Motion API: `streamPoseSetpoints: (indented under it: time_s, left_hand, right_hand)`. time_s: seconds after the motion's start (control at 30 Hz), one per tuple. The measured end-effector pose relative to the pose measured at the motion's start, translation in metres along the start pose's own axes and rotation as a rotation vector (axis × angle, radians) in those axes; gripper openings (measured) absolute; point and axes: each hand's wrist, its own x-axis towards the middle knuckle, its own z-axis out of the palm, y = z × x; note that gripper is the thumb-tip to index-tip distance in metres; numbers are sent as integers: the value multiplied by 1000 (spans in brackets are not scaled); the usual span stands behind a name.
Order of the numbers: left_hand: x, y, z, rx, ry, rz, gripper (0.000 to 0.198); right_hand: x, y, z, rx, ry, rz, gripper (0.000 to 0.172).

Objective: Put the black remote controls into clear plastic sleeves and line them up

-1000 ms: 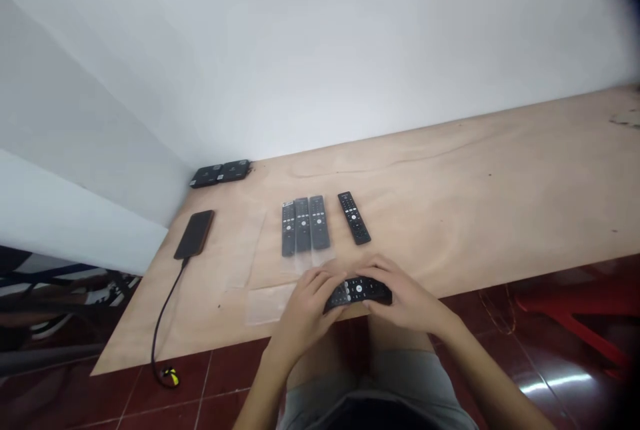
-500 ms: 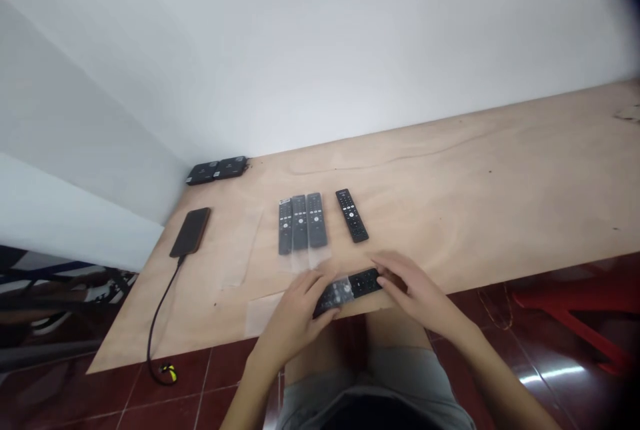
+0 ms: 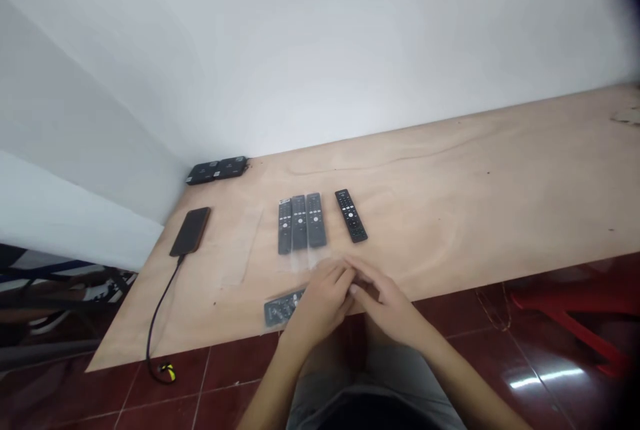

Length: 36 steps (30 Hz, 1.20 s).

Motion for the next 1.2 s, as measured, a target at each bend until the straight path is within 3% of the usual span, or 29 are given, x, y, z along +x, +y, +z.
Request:
streamPoseSetpoints:
  time_s: [0.17,0.27,0.37,0.47,0.53,0.73,0.8,0.97,1.07,1.2]
  left_hand:
    - [-3,4,-2,-13,23,-16,56]
    - [-17,-2,-7,-4,67,-39,61]
    - [-31,-7,-11,6,68,-60,53]
    - [-34,-7,-9,-10,56,-45,46]
    - [-29,-4,-5,-24,55,-22,44]
    - [-9,0,-2,-17,85,43,50]
    - [-10,-7,-8,-6,140,20,50]
    - [-31,-41,-23,66,239,-120,26]
    - [-44,-53,-23,67,226,-135,23]
    - [-48,-52,-20,51,206,-139,22]
  right_hand:
    - [6,9,-7,37,75,68,46]
    - [0,13,-34,-81,127,109,39]
    - [-14,18,-69,-187,169,102,32]
    - [-26,19,-95,-358,267,5,28]
    - [-30,15,-102,-506,297,-79,31]
    - [-35,0,-93,-614,-35,-254,36]
    - [-42,2,-95,-619,-24,-250,37]
    - [-66,19,-90,-685,40,-227,42]
    - [-65,22,-63,-656,46,-272,46]
    - [-41,12,-18,-602,55,-261,48]
